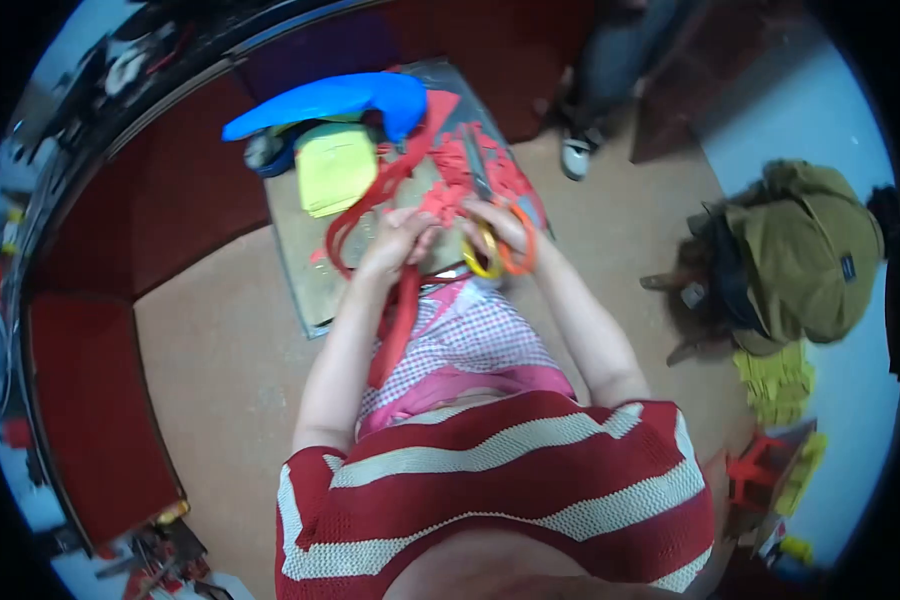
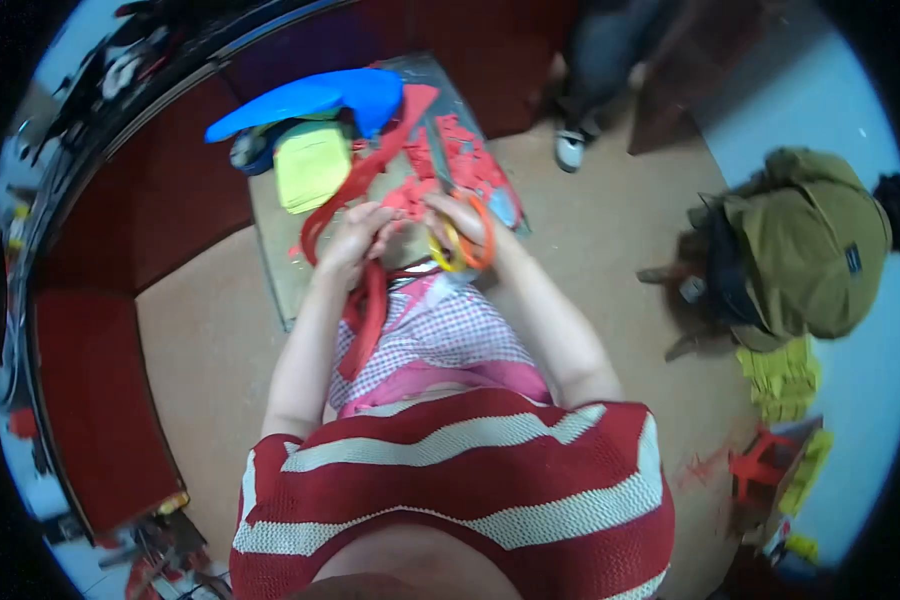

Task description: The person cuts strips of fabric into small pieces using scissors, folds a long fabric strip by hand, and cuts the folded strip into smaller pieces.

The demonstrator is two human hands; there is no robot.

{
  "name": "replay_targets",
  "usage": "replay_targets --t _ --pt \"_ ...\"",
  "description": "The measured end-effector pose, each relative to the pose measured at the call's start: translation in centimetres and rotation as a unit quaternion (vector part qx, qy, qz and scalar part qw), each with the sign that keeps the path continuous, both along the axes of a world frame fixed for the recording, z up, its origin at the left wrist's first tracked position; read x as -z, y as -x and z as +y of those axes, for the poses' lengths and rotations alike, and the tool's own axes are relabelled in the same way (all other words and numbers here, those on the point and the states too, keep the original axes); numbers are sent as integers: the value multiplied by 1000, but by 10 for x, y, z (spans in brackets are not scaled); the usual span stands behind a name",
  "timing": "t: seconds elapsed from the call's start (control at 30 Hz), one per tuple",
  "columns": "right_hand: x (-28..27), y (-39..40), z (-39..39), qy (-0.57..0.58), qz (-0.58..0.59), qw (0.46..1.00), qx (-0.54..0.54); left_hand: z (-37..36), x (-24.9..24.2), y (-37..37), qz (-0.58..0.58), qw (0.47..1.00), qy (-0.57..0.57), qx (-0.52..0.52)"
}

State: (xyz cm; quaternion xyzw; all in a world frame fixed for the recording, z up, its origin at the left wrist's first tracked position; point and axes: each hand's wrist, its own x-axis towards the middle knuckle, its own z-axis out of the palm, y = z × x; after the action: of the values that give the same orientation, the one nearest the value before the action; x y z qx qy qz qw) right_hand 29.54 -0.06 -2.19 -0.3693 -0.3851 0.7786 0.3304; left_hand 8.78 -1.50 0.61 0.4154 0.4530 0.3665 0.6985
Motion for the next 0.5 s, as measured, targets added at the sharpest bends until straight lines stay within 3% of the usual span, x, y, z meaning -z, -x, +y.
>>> replay_targets --t 0.07,0.13,0.27,0.33,0.37,0.5 --pt "-32 -2 -28 -43 -183 982 6 3 4 3 -27 999 19 -31" --pt "-21 -9 -45 -131 -251 958 -48 2 -4 1 -27 999 28 -37" --pt "-23 -7 -55 -148 -261 951 -78 7 -4 -3 -13 1000 10 -20" --pt "-10 -6 -49 -238 -317 911 -110 8 0 -4 27 999 11 13" --pt "-8 -10 -48 -223 -309 916 -122 7 2 -4 31 999 13 18" --pt "-28 -4 -57 -276 -359 886 -102 4 -3 -3 57 998 18 19"
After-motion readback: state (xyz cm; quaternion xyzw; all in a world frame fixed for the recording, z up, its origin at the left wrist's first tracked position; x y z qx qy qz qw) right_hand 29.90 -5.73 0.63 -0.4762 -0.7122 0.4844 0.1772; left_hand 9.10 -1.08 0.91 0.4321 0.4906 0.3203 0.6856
